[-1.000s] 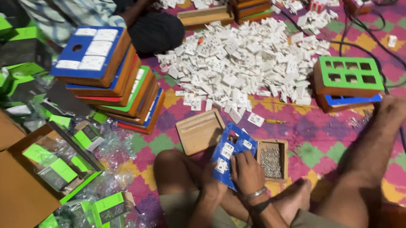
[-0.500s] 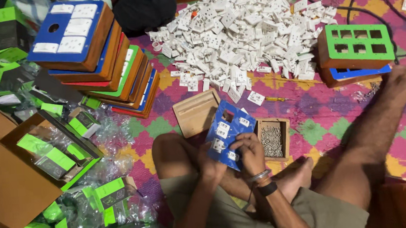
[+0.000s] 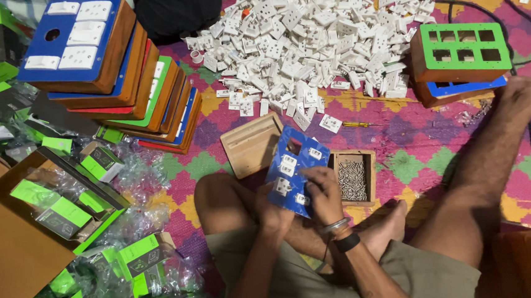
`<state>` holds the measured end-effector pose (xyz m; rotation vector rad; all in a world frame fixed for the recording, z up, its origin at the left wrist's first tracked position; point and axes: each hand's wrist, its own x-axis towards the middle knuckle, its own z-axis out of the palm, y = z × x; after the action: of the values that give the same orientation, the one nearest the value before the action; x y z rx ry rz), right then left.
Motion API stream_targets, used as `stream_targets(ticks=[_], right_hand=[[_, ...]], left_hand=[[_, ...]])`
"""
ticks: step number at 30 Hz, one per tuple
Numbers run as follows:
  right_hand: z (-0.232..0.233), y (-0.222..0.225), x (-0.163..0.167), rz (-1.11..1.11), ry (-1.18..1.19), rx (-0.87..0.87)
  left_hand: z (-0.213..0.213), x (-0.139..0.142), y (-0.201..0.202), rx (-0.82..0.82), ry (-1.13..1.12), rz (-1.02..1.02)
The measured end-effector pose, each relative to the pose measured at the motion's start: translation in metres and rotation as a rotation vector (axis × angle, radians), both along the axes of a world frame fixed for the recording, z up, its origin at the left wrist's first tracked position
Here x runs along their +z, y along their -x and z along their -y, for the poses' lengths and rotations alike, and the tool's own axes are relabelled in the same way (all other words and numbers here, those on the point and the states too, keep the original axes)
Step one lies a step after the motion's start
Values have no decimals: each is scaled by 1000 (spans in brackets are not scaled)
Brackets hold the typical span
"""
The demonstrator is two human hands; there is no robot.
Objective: The person sits on the floor and assembles small white electrical components into a blue plastic template, securing them with metal fasteners from a wooden box. The person then switches to an orange template and continues the same assembly process.
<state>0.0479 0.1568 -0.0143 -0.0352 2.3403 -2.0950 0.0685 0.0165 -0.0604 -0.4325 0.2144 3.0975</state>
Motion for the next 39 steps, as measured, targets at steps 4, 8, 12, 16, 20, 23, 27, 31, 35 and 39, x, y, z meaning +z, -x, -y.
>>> stream_targets(ticks=[4, 8, 12, 16, 20, 23, 27, 31, 35, 39], right_hand=[[0, 4, 8, 38, 65, -20], [1, 2, 9, -33, -14, 140], [1, 5, 6, 27, 83, 4], [-33, 71, 9, -189, -241, -164], [-104, 168, 11, -722, -1006, -166], [-130, 194, 16, -65, -1313, 313], [-138, 208, 31, 115, -1457, 366], [-149, 223, 66, 119, -1604, 527], [-157, 228, 77, 138, -1449, 699], [-137, 211, 72, 469, -925, 883]], left_hand=[[-1, 16, -4, 13, 5, 32], [-2, 20, -3, -38, 98, 52], [3, 5, -4, 28, 95, -34], [16, -8, -7, 82, 23, -30], [28, 0, -5, 138, -14, -28], [28, 13, -3, 177, -44, -34], [23, 18, -6, 228, -99, -114], [24, 6, -10, 208, -85, -110], [24, -4, -5, 187, 95, -176], [21, 7, 6, 120, 751, -113]])
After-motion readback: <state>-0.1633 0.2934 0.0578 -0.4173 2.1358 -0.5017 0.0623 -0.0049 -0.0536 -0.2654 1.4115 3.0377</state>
